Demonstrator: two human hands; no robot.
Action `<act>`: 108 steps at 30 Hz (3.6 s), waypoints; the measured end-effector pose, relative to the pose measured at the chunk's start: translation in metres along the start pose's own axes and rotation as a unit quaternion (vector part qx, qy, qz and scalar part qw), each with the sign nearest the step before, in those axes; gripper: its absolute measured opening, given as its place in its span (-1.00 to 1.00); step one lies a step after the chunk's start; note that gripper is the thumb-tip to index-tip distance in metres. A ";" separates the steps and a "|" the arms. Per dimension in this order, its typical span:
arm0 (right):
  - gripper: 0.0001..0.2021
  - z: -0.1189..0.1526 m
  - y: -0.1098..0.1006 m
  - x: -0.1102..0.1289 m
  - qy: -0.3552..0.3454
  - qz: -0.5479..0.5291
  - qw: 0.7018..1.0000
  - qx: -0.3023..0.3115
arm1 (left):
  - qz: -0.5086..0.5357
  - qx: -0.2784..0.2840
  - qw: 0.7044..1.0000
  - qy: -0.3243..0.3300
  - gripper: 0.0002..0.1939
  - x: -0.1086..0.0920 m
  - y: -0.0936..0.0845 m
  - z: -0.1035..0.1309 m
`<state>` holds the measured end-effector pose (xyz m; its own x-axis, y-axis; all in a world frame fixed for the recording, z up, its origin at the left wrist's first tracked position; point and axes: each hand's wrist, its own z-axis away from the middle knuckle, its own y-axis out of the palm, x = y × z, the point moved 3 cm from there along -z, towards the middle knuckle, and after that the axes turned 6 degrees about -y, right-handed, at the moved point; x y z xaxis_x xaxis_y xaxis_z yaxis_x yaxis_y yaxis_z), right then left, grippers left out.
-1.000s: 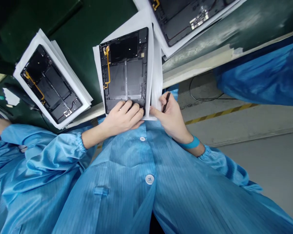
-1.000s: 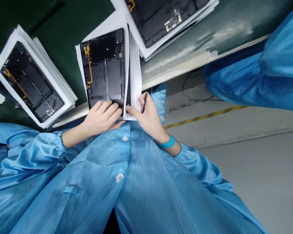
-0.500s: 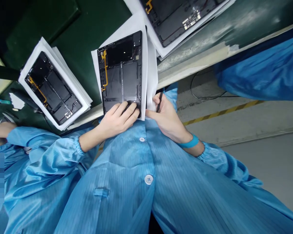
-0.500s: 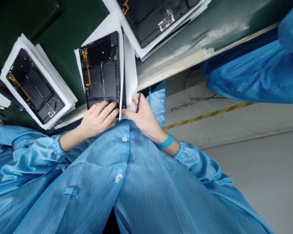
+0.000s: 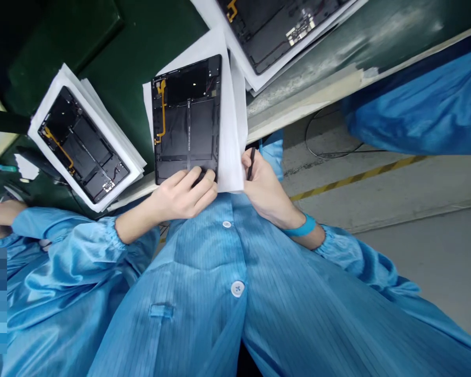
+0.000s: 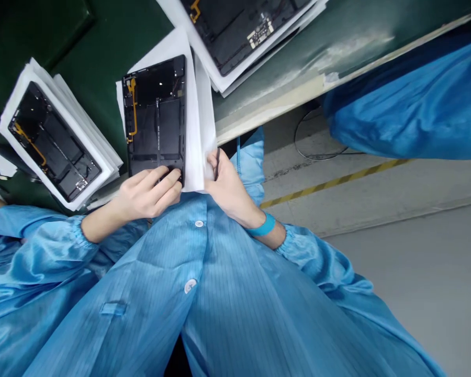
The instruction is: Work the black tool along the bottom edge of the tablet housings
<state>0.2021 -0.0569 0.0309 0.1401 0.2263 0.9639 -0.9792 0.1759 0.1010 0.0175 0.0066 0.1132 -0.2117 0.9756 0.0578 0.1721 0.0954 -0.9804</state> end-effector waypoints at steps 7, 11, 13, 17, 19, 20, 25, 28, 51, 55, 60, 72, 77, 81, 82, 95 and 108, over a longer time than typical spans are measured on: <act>-0.59 0.003 -0.011 -0.016 -0.029 0.080 0.996 -0.015 | -0.079 -0.034 0.996 0.006 -0.78 0.058 -0.088 -0.033; -0.57 0.006 -0.013 -0.017 -0.027 0.069 0.997 -0.009 | -0.074 0.060 0.993 -0.070 -0.55 0.078 -0.105 -0.047; -0.55 0.006 -0.012 -0.017 -0.027 0.068 0.997 -0.006 | -0.068 0.101 0.990 -0.073 -0.49 0.076 -0.102 -0.052; -0.54 0.008 -0.010 -0.011 -0.035 0.066 0.997 -0.026 | -0.095 0.170 0.979 -0.051 -0.47 0.052 -0.082 -0.058; -0.55 0.008 -0.009 -0.003 -0.041 0.060 0.997 -0.039 | -0.077 0.191 0.978 -0.015 -0.46 0.033 -0.066 -0.055; -0.55 0.009 -0.008 0.002 -0.039 0.059 0.997 -0.040 | -0.065 0.188 0.980 0.001 -0.47 0.024 -0.058 -0.051; -0.46 0.006 -0.005 0.024 -0.027 0.003 0.999 -0.029 | -0.059 0.033 0.998 0.000 -0.69 0.000 -0.021 -0.021; -0.40 0.003 -0.004 0.027 -0.049 -0.083 0.995 -0.030 | 0.001 0.005 0.999 -0.032 -0.44 0.002 -0.008 -0.006; -0.66 0.031 -0.037 -0.031 -0.060 -0.056 0.992 -0.096 | 0.059 0.096 0.955 -0.274 -0.63 0.065 -0.084 -0.069; -0.66 0.032 -0.038 -0.034 -0.055 -0.011 0.993 -0.104 | 0.004 0.050 0.985 -0.163 -0.58 0.045 -0.078 -0.052; -0.63 0.029 -0.036 -0.029 -0.051 0.009 0.995 -0.080 | 0.042 -0.002 0.993 -0.111 -0.60 0.027 -0.051 -0.019; -0.53 0.013 -0.028 -0.029 -0.083 0.193 0.977 -0.017 | 0.008 -0.155 0.980 -0.123 -0.80 -0.015 0.013 0.017; -0.55 0.014 -0.024 -0.018 -0.079 0.218 0.973 0.009 | -0.010 -0.145 0.976 -0.165 -0.71 -0.040 0.030 0.023; -0.48 0.018 -0.021 -0.001 -0.086 0.185 0.979 0.001 | 0.007 -0.147 0.967 -0.207 -0.76 -0.052 0.044 0.027; -0.46 0.019 -0.021 0.003 -0.091 0.173 0.981 -0.008 | 0.027 -0.155 0.964 -0.216 -0.78 -0.052 0.045 0.028; -0.37 0.023 -0.017 0.021 -0.076 -0.073 0.992 -0.063 | 0.003 -0.118 0.983 -0.138 -0.69 -0.028 0.004 0.009; -0.56 0.025 -0.037 -0.039 -0.063 0.029 0.997 -0.039 | 0.027 -0.051 0.990 -0.126 -0.39 0.036 -0.087 -0.036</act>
<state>0.2289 -0.0960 -0.0041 0.0586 0.1168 0.9914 -0.9700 0.2413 0.0289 0.0295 0.0408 0.2078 -0.4306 0.9008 -0.0557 0.2836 0.0765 -0.9559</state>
